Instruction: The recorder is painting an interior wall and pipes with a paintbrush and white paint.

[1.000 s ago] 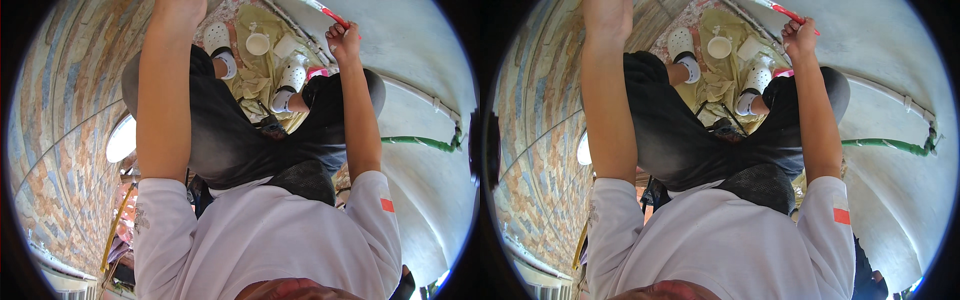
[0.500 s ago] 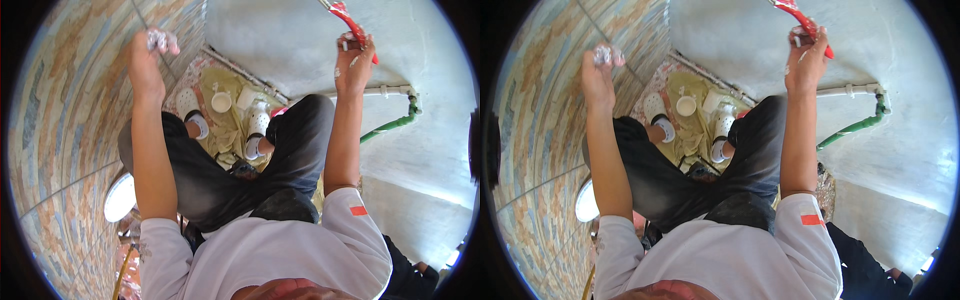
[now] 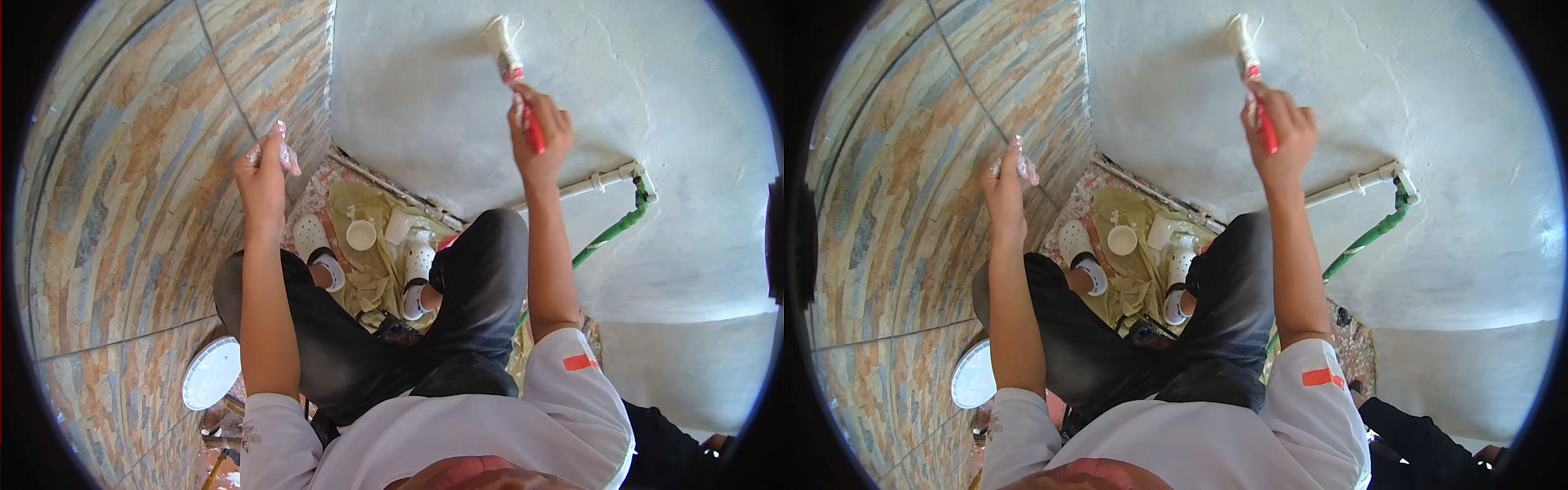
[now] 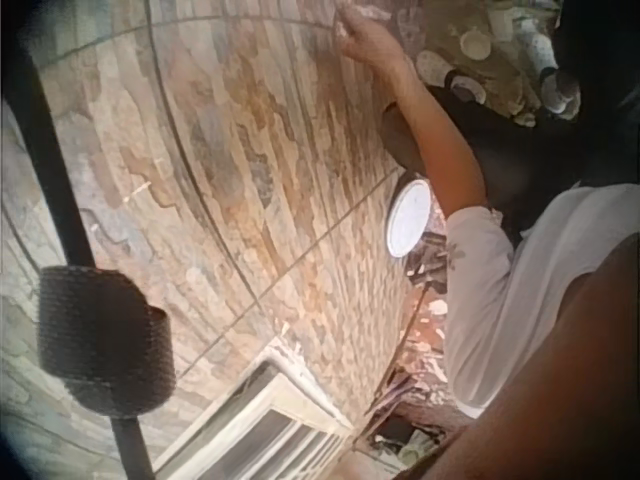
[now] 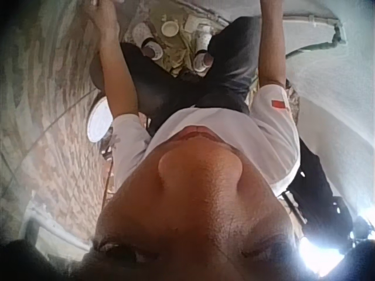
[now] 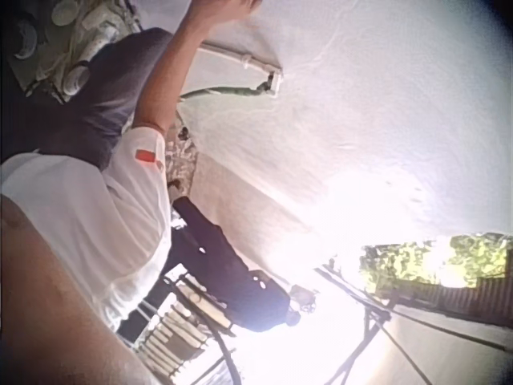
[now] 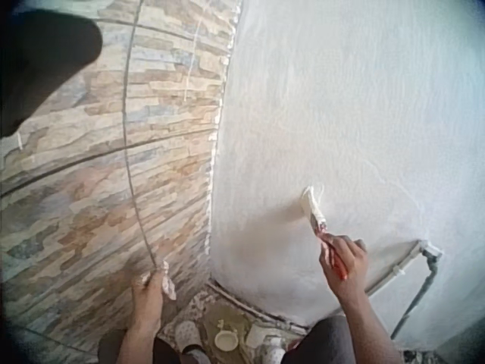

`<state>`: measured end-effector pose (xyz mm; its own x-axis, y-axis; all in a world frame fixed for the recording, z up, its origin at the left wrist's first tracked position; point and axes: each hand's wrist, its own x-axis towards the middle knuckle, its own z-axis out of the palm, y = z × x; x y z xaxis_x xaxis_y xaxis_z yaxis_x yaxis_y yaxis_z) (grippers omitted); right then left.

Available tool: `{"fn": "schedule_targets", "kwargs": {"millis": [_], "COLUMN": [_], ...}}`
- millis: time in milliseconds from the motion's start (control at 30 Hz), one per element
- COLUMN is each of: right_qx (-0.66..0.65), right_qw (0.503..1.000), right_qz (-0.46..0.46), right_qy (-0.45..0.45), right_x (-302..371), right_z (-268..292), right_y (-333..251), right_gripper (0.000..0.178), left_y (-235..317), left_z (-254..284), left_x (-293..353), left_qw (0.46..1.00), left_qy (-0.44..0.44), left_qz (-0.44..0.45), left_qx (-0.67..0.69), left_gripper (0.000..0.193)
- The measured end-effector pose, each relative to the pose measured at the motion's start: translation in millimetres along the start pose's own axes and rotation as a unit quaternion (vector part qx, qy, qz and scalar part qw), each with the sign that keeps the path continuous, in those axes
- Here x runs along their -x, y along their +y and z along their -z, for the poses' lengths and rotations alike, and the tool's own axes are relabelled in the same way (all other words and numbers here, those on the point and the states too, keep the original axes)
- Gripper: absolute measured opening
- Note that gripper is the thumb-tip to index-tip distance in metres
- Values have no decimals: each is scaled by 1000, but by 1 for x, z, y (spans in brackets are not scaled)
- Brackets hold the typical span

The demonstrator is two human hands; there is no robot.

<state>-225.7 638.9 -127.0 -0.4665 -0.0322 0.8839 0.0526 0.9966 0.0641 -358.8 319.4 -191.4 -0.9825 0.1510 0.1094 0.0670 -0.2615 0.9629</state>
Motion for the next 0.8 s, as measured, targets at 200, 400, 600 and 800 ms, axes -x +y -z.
{"fn": "schedule_targets", "kwargs": {"millis": [200,400,600,800], "right_qx": [-9,89,81,39], "right_qw": [989,982,979,898], "right_qz": [88,166,154,257], "right_qy": [-118,17,-108,-355], "right_x": [2,-89,-48,30], "right_z": [-1,74,27,-37], "right_y": [-1,13,17,4], "right_gripper": [20,16,30,17], "left_y": [-4,-4,1,-5], "left_z": [-3,0,-4,-4], "left_x": [1,-3,-2,2], "left_qw": [1000,998,999,998], "left_qy": [-9,-42,-30,-48], "left_qz": [-1,-33,-15,-21], "left_qx": [9,-38,-9,-20], "left_gripper": [38,32,37,38]}}
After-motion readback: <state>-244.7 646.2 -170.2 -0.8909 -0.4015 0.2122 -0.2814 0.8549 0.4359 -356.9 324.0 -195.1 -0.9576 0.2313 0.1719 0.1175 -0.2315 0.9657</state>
